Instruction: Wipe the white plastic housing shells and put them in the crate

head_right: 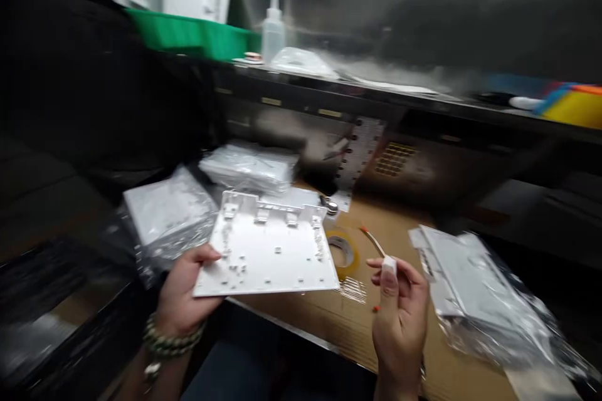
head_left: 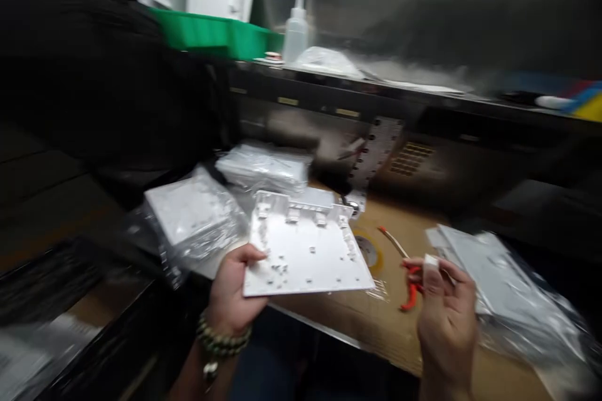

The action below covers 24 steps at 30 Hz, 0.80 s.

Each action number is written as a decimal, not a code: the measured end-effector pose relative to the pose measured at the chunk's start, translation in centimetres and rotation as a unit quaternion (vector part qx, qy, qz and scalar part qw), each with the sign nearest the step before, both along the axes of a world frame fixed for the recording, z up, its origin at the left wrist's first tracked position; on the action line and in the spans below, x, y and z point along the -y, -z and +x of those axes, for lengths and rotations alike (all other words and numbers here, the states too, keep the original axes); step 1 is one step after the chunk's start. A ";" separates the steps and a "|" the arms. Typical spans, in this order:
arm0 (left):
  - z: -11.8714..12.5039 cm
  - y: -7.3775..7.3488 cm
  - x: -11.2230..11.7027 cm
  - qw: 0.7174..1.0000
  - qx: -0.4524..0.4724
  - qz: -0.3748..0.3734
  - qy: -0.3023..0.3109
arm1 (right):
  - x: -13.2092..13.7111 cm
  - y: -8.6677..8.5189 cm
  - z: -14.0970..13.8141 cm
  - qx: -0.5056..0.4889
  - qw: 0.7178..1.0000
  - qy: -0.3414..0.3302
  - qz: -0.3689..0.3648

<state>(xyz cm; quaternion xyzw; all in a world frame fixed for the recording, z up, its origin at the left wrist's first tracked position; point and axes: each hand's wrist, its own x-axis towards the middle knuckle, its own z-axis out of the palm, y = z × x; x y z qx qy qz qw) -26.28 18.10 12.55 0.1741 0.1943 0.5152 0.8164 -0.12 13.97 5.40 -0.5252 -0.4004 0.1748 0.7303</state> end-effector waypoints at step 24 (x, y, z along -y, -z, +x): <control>-0.8 0.5 2.4 0.986 -0.028 0.015 -0.164 | 3.4 -2.7 -9.8 0.330 0.914 -0.200 0.124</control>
